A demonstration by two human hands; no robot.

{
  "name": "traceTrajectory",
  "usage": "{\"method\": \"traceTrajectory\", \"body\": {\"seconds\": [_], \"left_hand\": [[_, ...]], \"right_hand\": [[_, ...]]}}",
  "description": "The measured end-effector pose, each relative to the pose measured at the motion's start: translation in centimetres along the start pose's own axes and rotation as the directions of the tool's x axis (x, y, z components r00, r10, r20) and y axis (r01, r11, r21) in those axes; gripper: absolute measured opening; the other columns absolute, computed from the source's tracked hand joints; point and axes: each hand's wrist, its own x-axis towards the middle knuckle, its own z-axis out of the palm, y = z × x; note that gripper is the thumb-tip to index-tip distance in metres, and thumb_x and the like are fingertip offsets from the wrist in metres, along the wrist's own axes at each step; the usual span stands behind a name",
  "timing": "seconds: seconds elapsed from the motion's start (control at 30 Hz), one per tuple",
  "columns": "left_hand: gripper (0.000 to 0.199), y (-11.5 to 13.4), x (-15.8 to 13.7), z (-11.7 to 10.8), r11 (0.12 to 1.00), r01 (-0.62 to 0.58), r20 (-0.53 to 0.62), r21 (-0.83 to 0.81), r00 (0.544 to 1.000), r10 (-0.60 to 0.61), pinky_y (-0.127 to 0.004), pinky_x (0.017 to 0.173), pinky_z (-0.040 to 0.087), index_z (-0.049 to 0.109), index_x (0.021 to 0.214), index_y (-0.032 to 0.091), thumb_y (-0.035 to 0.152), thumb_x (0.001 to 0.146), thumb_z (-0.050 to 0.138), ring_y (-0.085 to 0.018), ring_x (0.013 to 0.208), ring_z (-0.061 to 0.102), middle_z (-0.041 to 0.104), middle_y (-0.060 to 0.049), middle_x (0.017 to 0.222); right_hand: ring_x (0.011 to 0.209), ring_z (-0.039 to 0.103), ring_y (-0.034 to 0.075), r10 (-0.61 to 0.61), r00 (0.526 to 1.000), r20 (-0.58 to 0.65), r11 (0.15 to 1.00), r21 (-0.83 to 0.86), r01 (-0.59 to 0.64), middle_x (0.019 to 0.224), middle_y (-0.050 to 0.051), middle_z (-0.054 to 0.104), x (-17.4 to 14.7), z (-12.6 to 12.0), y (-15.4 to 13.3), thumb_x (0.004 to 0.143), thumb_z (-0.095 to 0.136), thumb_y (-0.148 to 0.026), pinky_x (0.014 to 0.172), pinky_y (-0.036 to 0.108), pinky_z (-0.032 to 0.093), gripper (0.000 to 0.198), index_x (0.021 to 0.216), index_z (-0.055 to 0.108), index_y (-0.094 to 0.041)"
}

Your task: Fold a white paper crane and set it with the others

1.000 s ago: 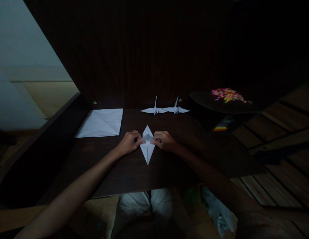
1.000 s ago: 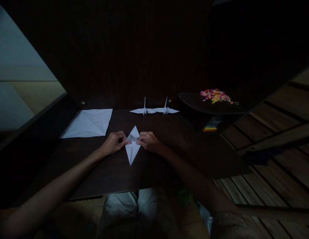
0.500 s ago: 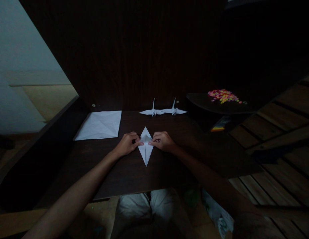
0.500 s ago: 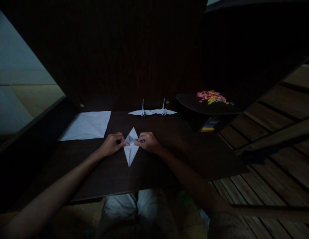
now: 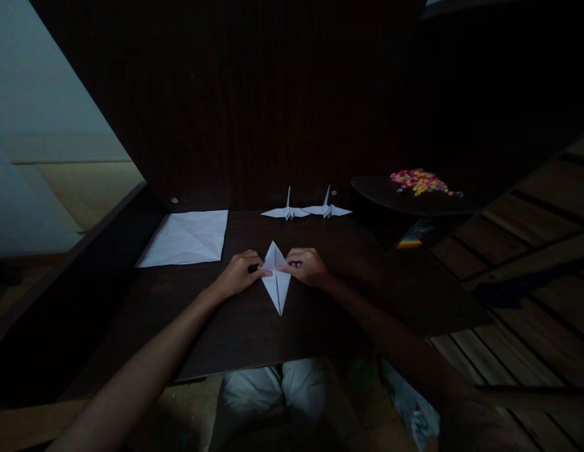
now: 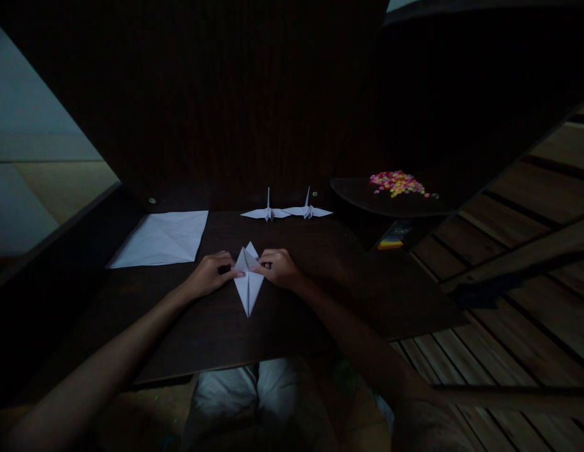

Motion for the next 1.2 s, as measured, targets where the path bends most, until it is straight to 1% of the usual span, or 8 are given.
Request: {"method": "traceTrajectory", "body": {"seconds": [0.1, 0.23, 0.37, 0.47, 0.6, 0.83, 1.03, 1.2], "left_hand": [[0.029, -0.1, -0.1, -0.4, 1.000, -0.011, 0.025, -0.006, 1.000, 0.012, -0.028, 0.069, 0.044, 0.063, 0.072, 0.017, 0.043, 0.085, 0.062, -0.017, 0.074, 0.056, 0.060, -0.004, 0.076], [0.020, -0.4, -0.3, -0.8, 0.999, -0.038, 0.052, -0.006, 0.998, 0.039, -0.029, 0.073, 0.045, 0.066, 0.079, 0.017, 0.034, 0.087, 0.059, -0.018, 0.079, 0.058, 0.063, -0.005, 0.081], [0.014, -0.7, -0.4, -1.0, 0.999, -0.050, 0.062, 0.019, 0.997, 0.049, -0.031, 0.076, 0.045, 0.065, 0.080, 0.017, 0.027, 0.087, 0.060, -0.019, 0.083, 0.058, 0.064, -0.006, 0.084], [0.012, -0.8, -0.5, -1.1, 0.998, -0.058, 0.082, 0.037, 0.995, 0.055, -0.032, 0.076, 0.045, 0.064, 0.080, 0.017, 0.025, 0.086, 0.059, -0.019, 0.083, 0.057, 0.063, -0.005, 0.084], [0.011, -0.6, -0.5, -1.0, 0.998, -0.044, 0.083, 0.045, 0.996, 0.041, -0.031, 0.074, 0.044, 0.061, 0.078, 0.017, 0.024, 0.086, 0.059, -0.019, 0.080, 0.056, 0.061, -0.004, 0.081], [0.013, 0.0, -0.2, -0.7, 0.998, -0.001, 0.056, 0.064, 0.998, -0.003, -0.031, 0.069, 0.043, 0.055, 0.072, 0.017, 0.022, 0.084, 0.059, -0.018, 0.073, 0.054, 0.058, -0.004, 0.074], [0.014, 0.0, -0.3, -0.9, 0.997, -0.008, 0.076, 0.075, 0.997, 0.002, -0.031, 0.071, 0.043, 0.056, 0.074, 0.017, 0.025, 0.086, 0.056, -0.018, 0.075, 0.054, 0.057, -0.004, 0.075], [0.015, 0.1, -0.4, -1.0, 0.998, -0.025, 0.068, 0.059, 0.997, 0.021, -0.030, 0.073, 0.044, 0.057, 0.077, 0.017, 0.028, 0.088, 0.056, -0.018, 0.078, 0.055, 0.058, -0.003, 0.079]], "right_hand": [[0.055, 0.050, 0.009, 0.041, 0.994, 0.100, 0.999, 0.022, -0.043, 0.066, 0.000, 0.057, 0.0, -0.9, 0.2, 0.074, 0.074, -0.025, 0.051, 0.021, 0.039, 0.013, 0.072, 0.070, -0.013], [0.058, 0.051, 0.009, 0.033, 0.983, 0.178, 0.999, -0.008, -0.032, 0.073, 0.002, 0.060, -0.2, -1.7, 0.6, 0.075, 0.072, -0.017, 0.053, 0.021, 0.039, 0.004, 0.076, 0.071, -0.013], [0.062, 0.052, 0.010, -0.001, 0.984, 0.181, 0.999, -0.043, 0.009, 0.075, 0.002, 0.062, -0.3, -1.7, 0.8, 0.077, 0.070, -0.014, 0.057, 0.021, 0.039, 0.002, 0.076, 0.071, -0.014], [0.061, 0.052, 0.010, 0.010, 0.982, 0.187, 0.998, -0.059, 0.001, 0.073, 0.002, 0.060, -0.2, -1.7, 0.7, 0.077, 0.070, -0.014, 0.056, 0.021, 0.039, 0.003, 0.074, 0.070, -0.014], [0.060, 0.051, 0.010, 0.036, 0.981, 0.191, 0.997, -0.071, -0.023, 0.071, 0.001, 0.059, -0.3, -1.7, 0.5, 0.076, 0.071, -0.015, 0.055, 0.021, 0.039, 0.006, 0.072, 0.068, -0.013], [0.061, 0.050, 0.010, -0.006, 0.982, 0.191, 0.995, -0.094, 0.025, 0.071, 0.001, 0.057, -0.4, -1.5, 0.2, 0.079, 0.068, -0.015, 0.056, 0.022, 0.038, 0.010, 0.070, 0.064, -0.013], [0.061, 0.051, 0.010, 0.058, 0.982, 0.180, 0.994, -0.102, -0.040, 0.070, 0.001, 0.056, -0.2, -1.7, -0.1, 0.076, 0.070, -0.016, 0.056, 0.022, 0.039, 0.009, 0.070, 0.065, -0.013], [0.060, 0.050, 0.009, 0.064, 0.982, 0.180, 0.996, -0.068, -0.053, 0.071, 0.000, 0.057, -0.2, -1.8, 0.0, 0.076, 0.070, -0.016, 0.056, 0.021, 0.040, 0.008, 0.071, 0.065, -0.013]]}}
